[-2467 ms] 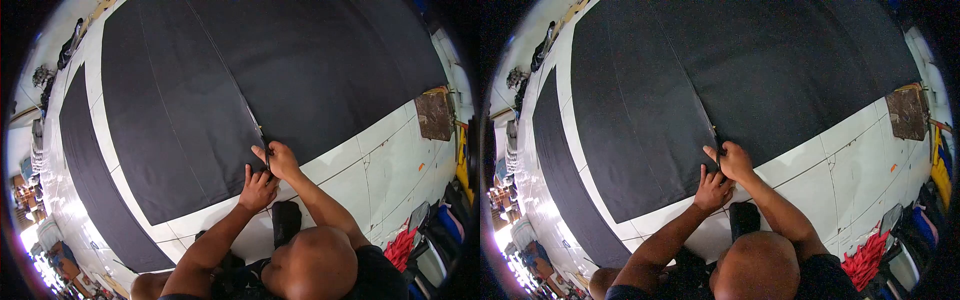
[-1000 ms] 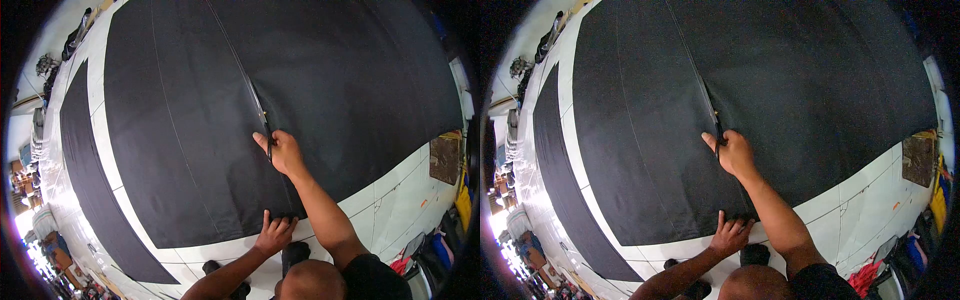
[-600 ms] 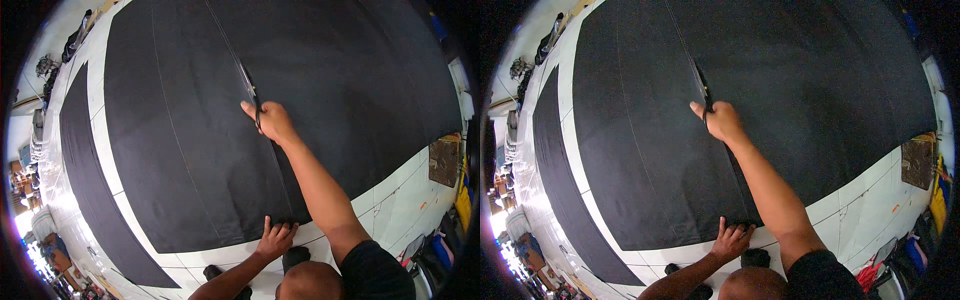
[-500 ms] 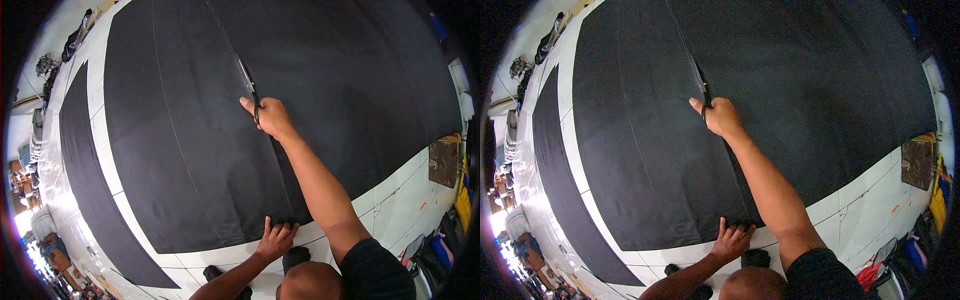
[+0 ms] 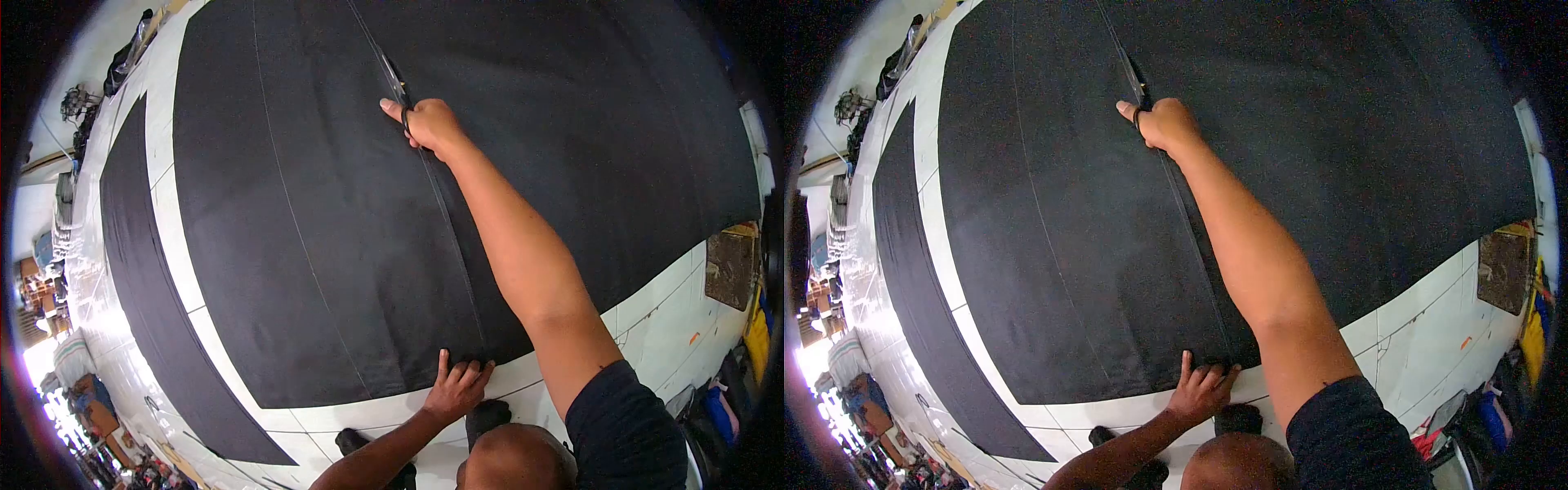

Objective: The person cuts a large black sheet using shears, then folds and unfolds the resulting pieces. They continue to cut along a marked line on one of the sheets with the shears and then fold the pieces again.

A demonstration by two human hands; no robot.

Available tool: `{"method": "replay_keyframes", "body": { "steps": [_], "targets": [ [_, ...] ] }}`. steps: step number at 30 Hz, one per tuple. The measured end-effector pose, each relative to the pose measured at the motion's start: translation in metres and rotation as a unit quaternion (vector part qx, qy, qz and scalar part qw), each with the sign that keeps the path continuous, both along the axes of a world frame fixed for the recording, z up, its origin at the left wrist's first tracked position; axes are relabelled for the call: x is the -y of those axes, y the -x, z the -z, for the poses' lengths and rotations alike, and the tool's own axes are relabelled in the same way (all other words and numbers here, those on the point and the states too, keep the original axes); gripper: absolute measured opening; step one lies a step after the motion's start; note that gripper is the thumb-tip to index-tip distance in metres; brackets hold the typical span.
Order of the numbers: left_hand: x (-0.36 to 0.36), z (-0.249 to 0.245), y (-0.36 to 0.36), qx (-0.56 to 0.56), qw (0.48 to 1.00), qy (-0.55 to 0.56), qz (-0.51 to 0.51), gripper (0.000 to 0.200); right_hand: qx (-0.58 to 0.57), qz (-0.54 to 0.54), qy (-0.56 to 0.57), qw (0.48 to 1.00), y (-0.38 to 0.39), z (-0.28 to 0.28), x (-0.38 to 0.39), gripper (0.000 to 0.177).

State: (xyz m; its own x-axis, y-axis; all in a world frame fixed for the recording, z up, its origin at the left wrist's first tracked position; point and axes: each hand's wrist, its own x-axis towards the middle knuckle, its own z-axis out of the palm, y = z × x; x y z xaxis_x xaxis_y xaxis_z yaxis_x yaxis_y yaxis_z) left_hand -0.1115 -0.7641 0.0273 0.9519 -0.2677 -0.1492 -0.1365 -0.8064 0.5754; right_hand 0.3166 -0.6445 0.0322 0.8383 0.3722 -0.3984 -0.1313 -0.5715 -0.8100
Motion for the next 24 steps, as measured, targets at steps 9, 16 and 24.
{"method": "replay_keyframes", "body": {
  "steps": [9, 16, 24],
  "targets": [
    [0.0, -0.003, -0.002, -0.015, 1.0, -0.006, 0.007, 0.072, 0.002, -0.012, 0.004, 1.0, -0.021, -0.006, -0.013, 0.063],
    [0.0, -0.009, -0.007, 0.035, 0.999, -0.007, -0.026, 0.056, -0.011, 0.0, 0.001, 1.0, -0.05, -0.006, -0.036, 0.064],
    [-0.079, -0.055, -0.123, 0.04, 0.988, 0.085, -0.123, 0.062, -0.025, -0.001, 0.022, 0.999, -0.049, -0.012, -0.032, 0.063]
  ]
}}
